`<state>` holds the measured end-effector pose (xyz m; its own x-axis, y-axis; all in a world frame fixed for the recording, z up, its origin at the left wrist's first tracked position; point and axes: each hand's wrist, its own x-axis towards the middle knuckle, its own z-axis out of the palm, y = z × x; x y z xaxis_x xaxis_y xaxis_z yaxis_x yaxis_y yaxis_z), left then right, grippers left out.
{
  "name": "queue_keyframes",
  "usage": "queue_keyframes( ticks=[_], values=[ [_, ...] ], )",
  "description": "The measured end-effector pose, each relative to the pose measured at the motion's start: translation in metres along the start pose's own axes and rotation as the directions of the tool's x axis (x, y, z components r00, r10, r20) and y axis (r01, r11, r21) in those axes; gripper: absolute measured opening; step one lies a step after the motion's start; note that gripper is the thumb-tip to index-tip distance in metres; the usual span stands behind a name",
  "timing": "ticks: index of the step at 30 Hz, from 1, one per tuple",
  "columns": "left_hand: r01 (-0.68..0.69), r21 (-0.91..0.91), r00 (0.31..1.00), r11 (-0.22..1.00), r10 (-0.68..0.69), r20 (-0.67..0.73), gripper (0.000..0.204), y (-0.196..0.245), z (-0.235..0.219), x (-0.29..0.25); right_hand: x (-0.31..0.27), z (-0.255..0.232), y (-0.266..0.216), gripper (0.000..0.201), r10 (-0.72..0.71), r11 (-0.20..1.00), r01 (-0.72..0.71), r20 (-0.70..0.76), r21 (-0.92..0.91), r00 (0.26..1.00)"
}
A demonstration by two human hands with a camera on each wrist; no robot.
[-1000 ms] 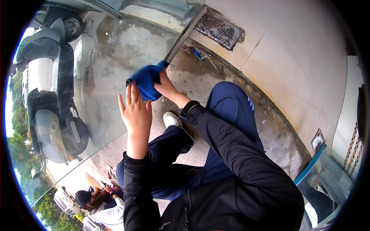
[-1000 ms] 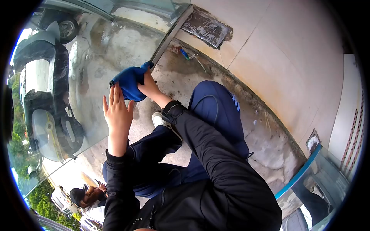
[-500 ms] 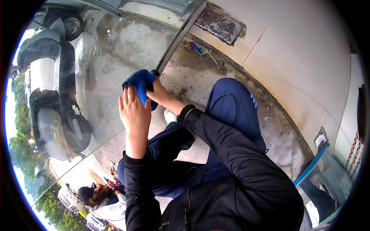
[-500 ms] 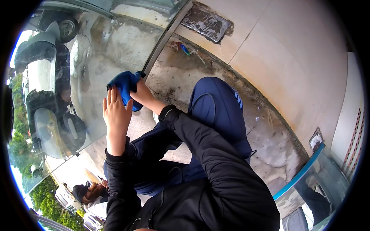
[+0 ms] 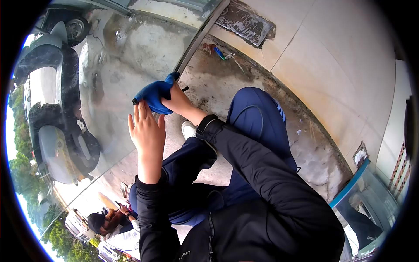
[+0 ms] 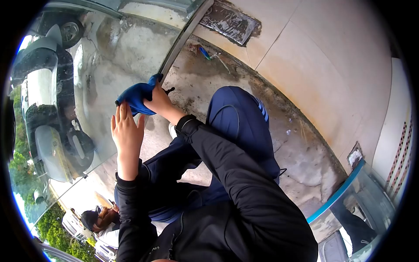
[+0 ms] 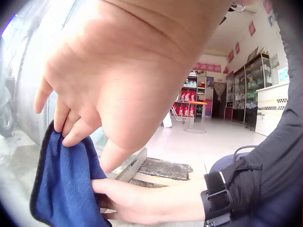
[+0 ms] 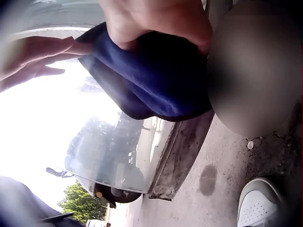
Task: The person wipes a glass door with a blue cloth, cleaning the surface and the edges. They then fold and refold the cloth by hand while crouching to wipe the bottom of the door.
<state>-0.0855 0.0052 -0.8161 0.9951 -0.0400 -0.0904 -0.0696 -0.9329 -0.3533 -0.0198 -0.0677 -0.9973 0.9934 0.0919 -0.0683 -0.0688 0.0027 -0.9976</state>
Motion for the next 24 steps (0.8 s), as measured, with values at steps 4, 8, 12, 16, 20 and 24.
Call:
queue_keyframes(
  ticks=[4,8,12,16,20,24],
  values=[
    [0.017,0.012,1.0,1.0,-0.017,0.014,0.069,-0.002,-0.001,-0.005,-0.015,0.014,0.002,0.076,0.067,0.997,-0.072,0.133,0.038,0.989],
    [0.03,-0.006,0.999,1.0,-0.029,0.037,0.069,0.001,-0.004,-0.002,-0.023,0.021,0.006,0.062,0.058,0.994,-0.074,0.185,0.083,0.981],
    [0.05,-0.029,0.998,0.998,-0.048,0.051,0.07,0.013,-0.01,0.004,-0.014,0.022,0.016,0.067,0.12,0.979,-0.151,0.208,0.139,0.971],
    [0.031,-0.02,0.998,0.999,-0.032,-0.051,0.07,0.02,-0.014,0.014,-0.008,0.004,-0.02,0.08,-0.071,0.976,0.068,0.004,0.208,0.998],
    [0.037,-0.068,0.983,0.997,-0.048,-0.179,0.069,0.027,-0.027,0.022,0.008,-0.018,-0.049,0.079,-0.226,0.962,0.239,-0.105,0.135,0.969],
    [0.02,-0.018,0.977,1.0,-0.023,-0.212,0.068,0.021,-0.027,0.025,0.012,-0.033,-0.065,0.079,-0.256,0.964,0.262,-0.112,0.04,0.96]
  ],
)
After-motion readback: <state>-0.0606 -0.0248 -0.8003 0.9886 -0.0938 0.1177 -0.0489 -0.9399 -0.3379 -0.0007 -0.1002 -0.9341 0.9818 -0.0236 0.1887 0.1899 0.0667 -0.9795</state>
